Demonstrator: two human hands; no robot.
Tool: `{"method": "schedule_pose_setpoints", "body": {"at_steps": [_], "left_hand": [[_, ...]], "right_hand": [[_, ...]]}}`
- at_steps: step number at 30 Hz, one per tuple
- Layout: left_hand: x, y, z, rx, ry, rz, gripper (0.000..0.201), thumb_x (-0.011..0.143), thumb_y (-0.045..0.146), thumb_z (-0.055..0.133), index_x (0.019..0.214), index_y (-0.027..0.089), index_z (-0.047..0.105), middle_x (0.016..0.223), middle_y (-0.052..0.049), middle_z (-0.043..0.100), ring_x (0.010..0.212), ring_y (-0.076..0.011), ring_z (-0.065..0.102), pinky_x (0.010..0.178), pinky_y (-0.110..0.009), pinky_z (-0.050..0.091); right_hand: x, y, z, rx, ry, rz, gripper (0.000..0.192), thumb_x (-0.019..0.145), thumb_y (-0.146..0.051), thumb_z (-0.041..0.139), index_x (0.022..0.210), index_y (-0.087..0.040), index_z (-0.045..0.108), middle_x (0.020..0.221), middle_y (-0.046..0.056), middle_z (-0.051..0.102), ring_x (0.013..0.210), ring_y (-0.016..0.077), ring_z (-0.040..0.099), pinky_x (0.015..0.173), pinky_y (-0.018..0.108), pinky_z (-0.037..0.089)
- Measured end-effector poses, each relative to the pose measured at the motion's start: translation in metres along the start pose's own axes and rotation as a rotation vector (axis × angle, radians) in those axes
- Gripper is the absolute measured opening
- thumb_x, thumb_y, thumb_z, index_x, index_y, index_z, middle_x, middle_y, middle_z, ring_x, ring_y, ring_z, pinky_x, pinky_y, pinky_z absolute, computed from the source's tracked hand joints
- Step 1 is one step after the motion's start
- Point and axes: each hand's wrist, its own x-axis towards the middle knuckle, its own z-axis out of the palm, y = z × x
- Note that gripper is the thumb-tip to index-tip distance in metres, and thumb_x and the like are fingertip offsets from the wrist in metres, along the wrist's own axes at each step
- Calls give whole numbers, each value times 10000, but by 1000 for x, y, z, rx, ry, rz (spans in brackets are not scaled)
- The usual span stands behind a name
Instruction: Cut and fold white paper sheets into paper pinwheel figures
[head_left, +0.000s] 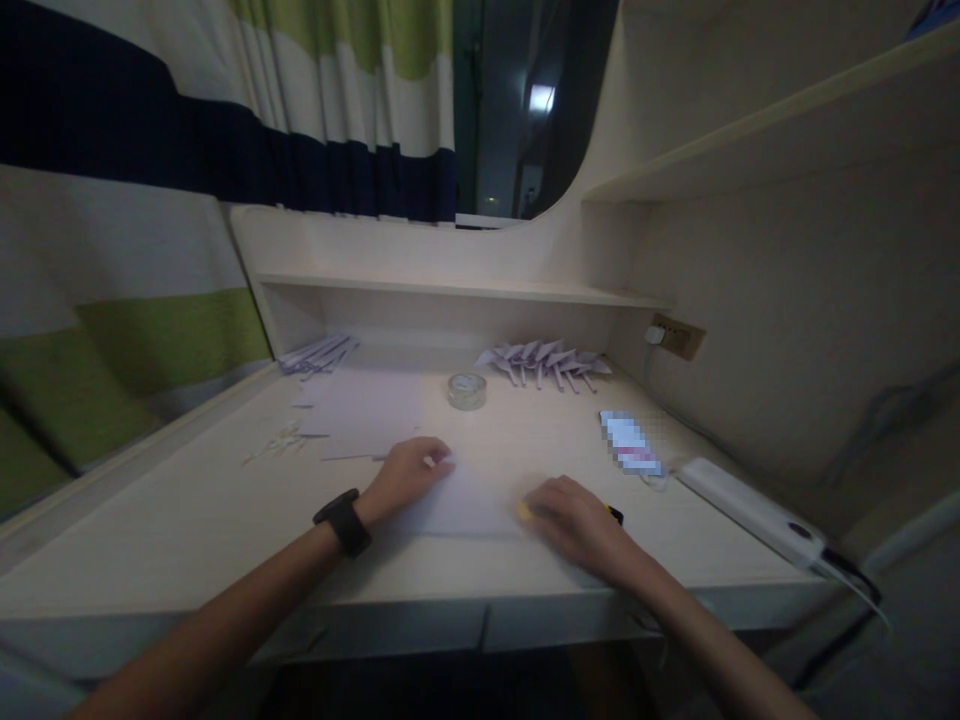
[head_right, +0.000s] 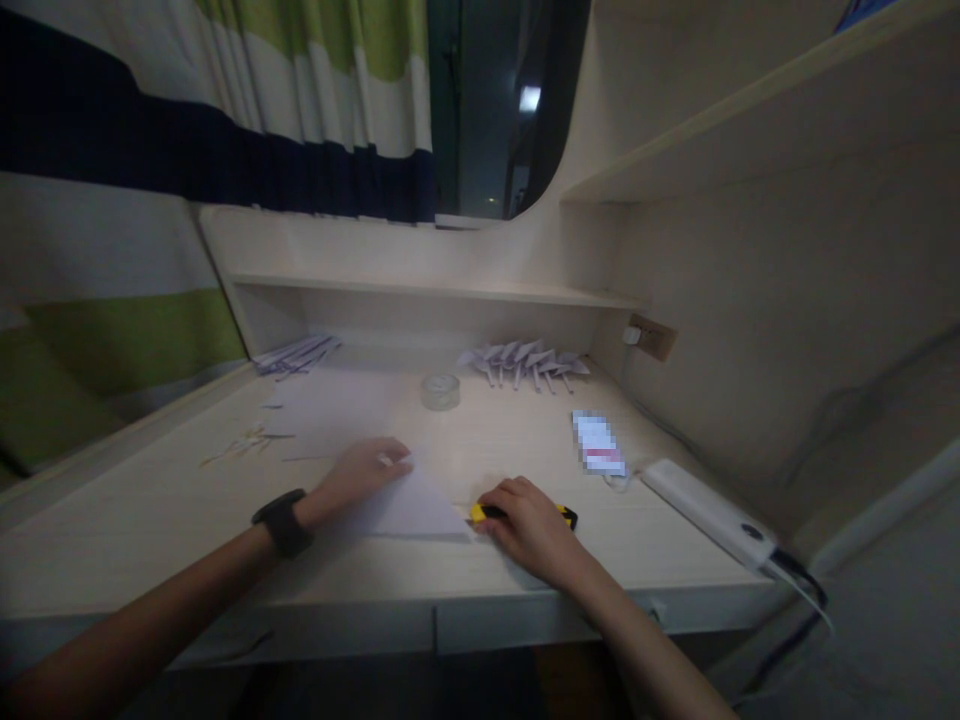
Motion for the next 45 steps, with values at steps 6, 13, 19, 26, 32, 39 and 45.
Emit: {"method": "schedule_pose_setpoints", "body": {"at_steps": [6,13,19,26,32,39,45], "left_hand": [[-31,20,3,211,104,174,314,874,263,442,1155,152,525,1188,-123,551,1111,-237,510,947,-415,412],[-56,32,19,337,-198,292,451,943,412,312,1357,252,392,1472,-70,313,1369,-285,202,1090,-509,178],[-56,23,27,351,-256,233,536,937,498,255,1406,248,321,1498,-108,236,1378,-286,175,1095,-494,153],[-59,22,30,330,-204,202,559,921,522,290,1401,239,334,1504,-103,221,1380,-287,167,1093,-484,173],[-58,21,30,336,-218,191,591,913,541,283,1398,211,344,1494,-132,236,1375,-299,179,1094,-474,168],[-59,21,31,336,-211,194,582,918,536,272,1403,220,334,1497,-121,237,1376,-299,173,1097,-480,147],[-59,23,29,365,-225,191,588,922,539,250,1410,218,319,1493,-136,237,1379,-298,164,1095,-492,139]], "right_hand": [[-2,0,2,-16,-6,13,144,857,-282,558,924,-184,640,916,70,601,867,191,539,763,319,427],[0,-4,6,-24,-8,10,166,853,-308,570,933,-197,664,884,64,584,843,188,537,733,308,424],[-2,-6,6,-29,-28,19,172,861,-302,558,944,-199,669,897,67,581,846,188,533,732,299,419],[-10,-12,2,-17,-61,14,141,844,-263,579,937,-203,666,889,62,573,852,192,533,738,295,423],[-14,-16,3,-28,-51,52,142,840,-251,579,940,-201,668,903,70,576,831,191,534,718,303,425],[-17,-24,11,-54,22,63,153,848,-234,545,956,-205,650,909,75,574,860,213,515,751,345,416],[-23,-24,17,-57,30,-15,343,869,-168,474,1178,-267,585,944,79,541,870,212,491,745,354,409]]}}
